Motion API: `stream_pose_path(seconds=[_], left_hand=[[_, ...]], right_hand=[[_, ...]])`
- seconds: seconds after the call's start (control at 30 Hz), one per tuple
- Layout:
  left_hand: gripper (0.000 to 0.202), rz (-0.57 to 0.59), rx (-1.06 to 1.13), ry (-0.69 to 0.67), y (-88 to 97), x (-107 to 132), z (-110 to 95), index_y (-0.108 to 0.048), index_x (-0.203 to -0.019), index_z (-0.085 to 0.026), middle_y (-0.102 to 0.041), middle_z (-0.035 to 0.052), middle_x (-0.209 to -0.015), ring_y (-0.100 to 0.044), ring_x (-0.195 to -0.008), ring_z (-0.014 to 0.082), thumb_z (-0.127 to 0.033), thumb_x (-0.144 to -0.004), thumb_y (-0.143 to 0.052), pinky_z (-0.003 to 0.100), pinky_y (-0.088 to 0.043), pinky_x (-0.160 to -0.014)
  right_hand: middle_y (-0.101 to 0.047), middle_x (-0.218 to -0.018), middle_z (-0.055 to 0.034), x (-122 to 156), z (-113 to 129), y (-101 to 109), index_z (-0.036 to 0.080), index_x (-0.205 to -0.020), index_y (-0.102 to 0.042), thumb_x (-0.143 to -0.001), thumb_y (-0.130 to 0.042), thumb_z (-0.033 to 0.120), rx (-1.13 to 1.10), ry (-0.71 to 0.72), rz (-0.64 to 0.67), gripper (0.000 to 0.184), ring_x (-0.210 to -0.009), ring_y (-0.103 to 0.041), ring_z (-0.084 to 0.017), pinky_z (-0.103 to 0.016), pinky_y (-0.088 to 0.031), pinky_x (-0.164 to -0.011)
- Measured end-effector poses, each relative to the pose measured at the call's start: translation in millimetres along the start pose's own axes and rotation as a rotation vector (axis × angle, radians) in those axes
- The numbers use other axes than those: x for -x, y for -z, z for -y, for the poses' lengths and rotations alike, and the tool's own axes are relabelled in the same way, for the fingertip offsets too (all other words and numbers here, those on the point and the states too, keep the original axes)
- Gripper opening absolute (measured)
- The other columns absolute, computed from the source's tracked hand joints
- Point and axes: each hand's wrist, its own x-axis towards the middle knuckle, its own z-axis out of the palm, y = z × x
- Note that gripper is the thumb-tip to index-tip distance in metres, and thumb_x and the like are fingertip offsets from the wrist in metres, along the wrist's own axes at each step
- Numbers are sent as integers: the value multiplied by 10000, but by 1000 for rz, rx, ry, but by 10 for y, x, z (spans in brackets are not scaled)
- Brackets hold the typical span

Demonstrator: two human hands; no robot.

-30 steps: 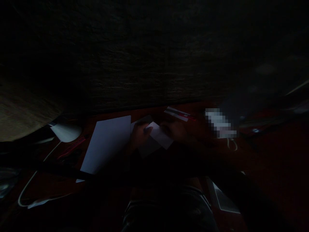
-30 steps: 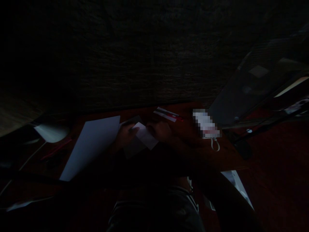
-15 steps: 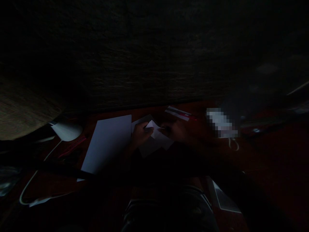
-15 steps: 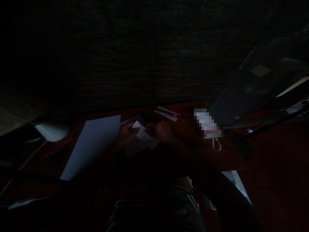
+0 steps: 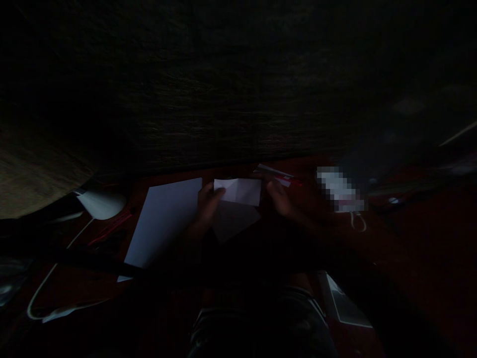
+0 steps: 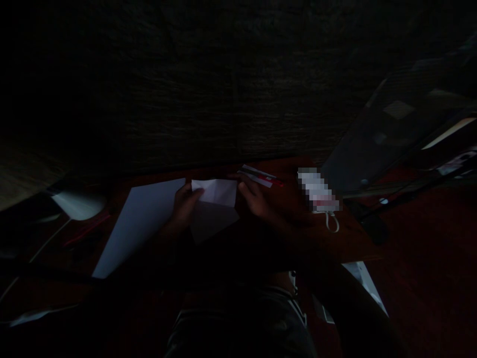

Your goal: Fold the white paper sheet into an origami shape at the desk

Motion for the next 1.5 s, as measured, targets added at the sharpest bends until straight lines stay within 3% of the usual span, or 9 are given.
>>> stream_pose_path(seconds=[0.13, 0.27, 0.4, 0.5, 0.63, 0.77, 1.03, 1.27, 1.5], left_hand=[[283, -7, 118, 64, -3, 0, 18, -709, -884, -191, -713, 22, -844, -644, -738, 187, -313, -648, -807, 291, -467, -657], [363, 31, 227, 128, -30, 13, 37, -701, -907, -188, -741, 37, -907, -687, -794, 210, -300, -597, -854, 319, -517, -710], [464, 104, 219, 184, -59, 46, 25, -712, -989, -191, -741, 38, -857, -696, -741, 215, -274, -562, -871, 314, -517, -660], [531, 127, 137, 226, -68, 81, 4, -713, -1100, -195, -740, 38, -830, -684, -667, 204, -273, -597, -862, 294, -495, -582], [469, 110, 68, 221, -73, 100, -7, -706, -1046, -188, -738, 31, -821, -675, -641, 184, -260, -608, -859, 272, -498, -556], [402, 142, 169, 256, -77, 81, -18, -682, -960, -184, -743, 39, -850, -704, -712, 198, -246, -599, -847, 276, -529, -592], [332, 367, 319, 384, -48, 48, -71, -709, -999, -165, -775, 128, -937, -750, -977, 335, -305, -698, -712, 428, -622, -769], [324, 442, 294, 474, -20, 77, -31, -763, -971, -147, -789, 160, -929, -749, -986, 360, -369, -737, -729, 465, -616, -780], [373, 486, 274, 304, -72, 131, -37, -758, -1000, -171, -788, 126, -1018, -743, -983, 328, -398, -710, -817, 419, -589, -791]], right_hand=[[-749, -1227, -105, -10, -83, -13, 256, -1242, -721, -826, -568, 880, 23, 1, 54, 766, -1143, -702, -307, -446, -568, -981], [-785, -1145, -109, -7, -149, -43, 215, -1164, -750, -840, -732, 689, 154, -2, 146, 575, -1018, -745, -291, -438, -599, -905], [-811, -952, -101, -5, -194, -35, 190, -1011, -786, -908, -712, 541, 300, -69, 104, 373, -821, -756, -264, -393, -612, -735], [-814, -914, -90, -7, -191, -12, 183, -994, -795, -939, -688, 442, 367, -26, 61, 286, -790, -750, -250, -376, -607, -719], [-822, -927, -87, -8, -138, 2, 185, -972, -807, -939, -678, 365, 459, 67, 53, 223, -786, -748, -241, -369, -597, -730], [-829, -974, -100, -2, -76, 2, 196, -989, -815, -951, -662, 369, 505, 113, 80, 234, -811, -761, -251, -389, -592, -767], [-826, -1031, -86, -1, -63, 8, 222, -1029, -816, -938, -673, 368, 431, 89, 109, 223, -887, -765, -255, -396, -591, -815], [-771, -763, -65, -45, -125, -4, 207, -714, -713, -979, -601, 530, 247, -45, 25, 432, -725, -720, -213, -360, -573, -732], [-709, -715, -37, -83, -120, 31, 215, -769, -675, -955, -599, 619, 235, -75, -47, 452, -687, -663, -200, -340, -545, -682]])
